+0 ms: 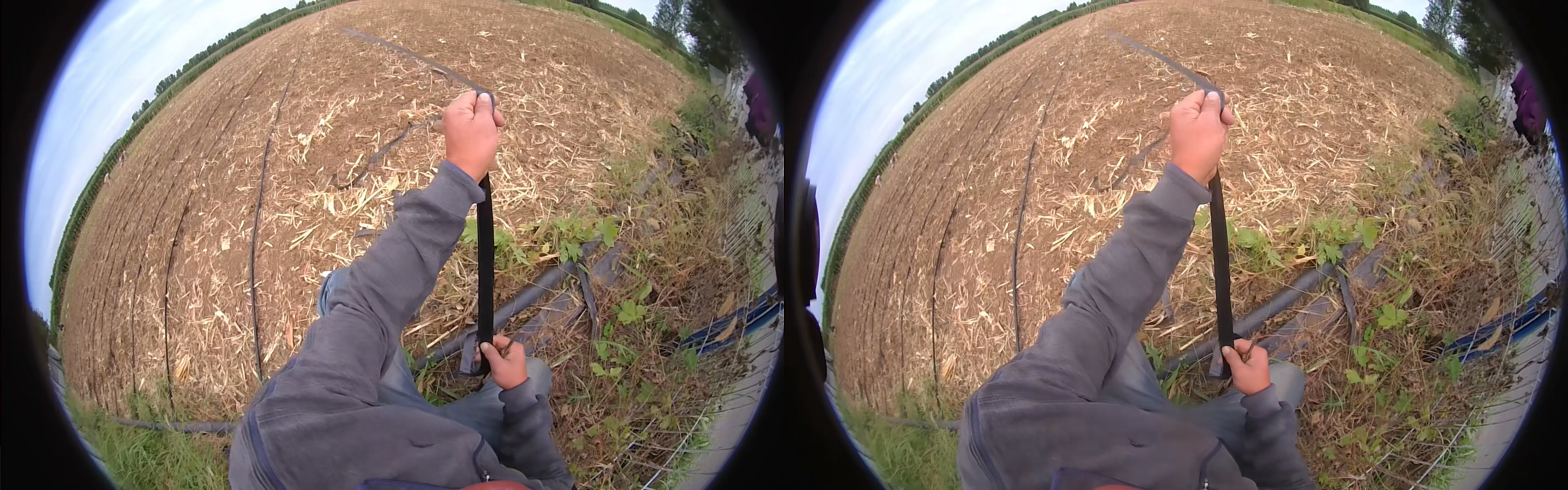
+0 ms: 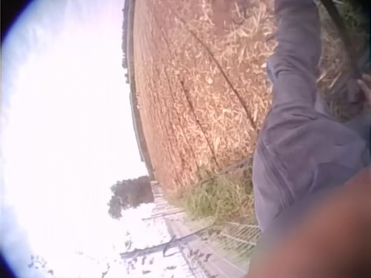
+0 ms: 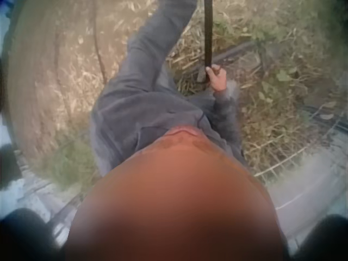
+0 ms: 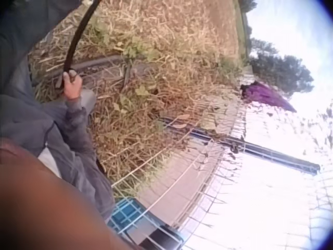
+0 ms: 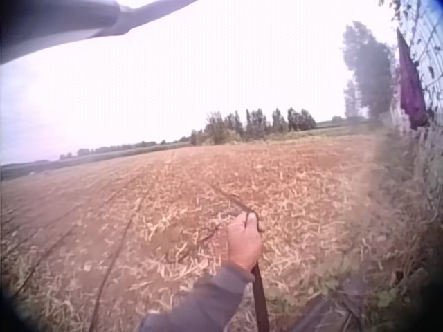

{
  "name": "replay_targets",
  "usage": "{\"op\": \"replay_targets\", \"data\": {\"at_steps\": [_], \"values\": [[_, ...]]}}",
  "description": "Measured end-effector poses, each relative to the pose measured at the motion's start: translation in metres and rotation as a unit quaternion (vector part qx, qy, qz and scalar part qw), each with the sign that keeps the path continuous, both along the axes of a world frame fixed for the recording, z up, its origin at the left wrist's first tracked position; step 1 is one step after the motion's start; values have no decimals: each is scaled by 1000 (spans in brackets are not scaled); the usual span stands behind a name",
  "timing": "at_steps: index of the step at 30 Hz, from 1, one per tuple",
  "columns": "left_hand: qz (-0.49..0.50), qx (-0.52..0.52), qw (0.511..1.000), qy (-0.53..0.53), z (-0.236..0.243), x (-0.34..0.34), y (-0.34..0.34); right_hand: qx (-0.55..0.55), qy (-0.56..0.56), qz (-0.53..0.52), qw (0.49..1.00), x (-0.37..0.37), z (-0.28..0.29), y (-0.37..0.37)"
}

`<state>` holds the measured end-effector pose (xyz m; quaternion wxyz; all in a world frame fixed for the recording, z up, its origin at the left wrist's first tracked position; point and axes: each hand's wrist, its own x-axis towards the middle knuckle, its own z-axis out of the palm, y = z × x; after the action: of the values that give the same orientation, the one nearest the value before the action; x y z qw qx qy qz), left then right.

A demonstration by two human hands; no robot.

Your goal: The person sits on the ground in a harvested field and repairs a black irrigation pipe. They use a pair of scissors to cut a black strap and then wrap and secure the strap around the pipe to fix a section.

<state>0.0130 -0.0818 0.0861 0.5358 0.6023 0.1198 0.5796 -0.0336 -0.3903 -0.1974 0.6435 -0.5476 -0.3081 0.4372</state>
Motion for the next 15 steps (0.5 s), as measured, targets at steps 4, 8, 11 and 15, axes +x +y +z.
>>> {"op": "replay_targets", "data": {"at_steps": [4,8,11,15], "values": [[28,85,996,-2,35,29,-41,19,5,-39,999,26,18,-13],[-7,152,988,-22,59,42,-102,11,-20,-43,999,43,21,-27],[-18,187,982,-21,64,57,-120,21,8,-62,998,41,26,-28],[17,204,978,41,33,108,-109,14,4,-68,998,42,23,-28]]}}
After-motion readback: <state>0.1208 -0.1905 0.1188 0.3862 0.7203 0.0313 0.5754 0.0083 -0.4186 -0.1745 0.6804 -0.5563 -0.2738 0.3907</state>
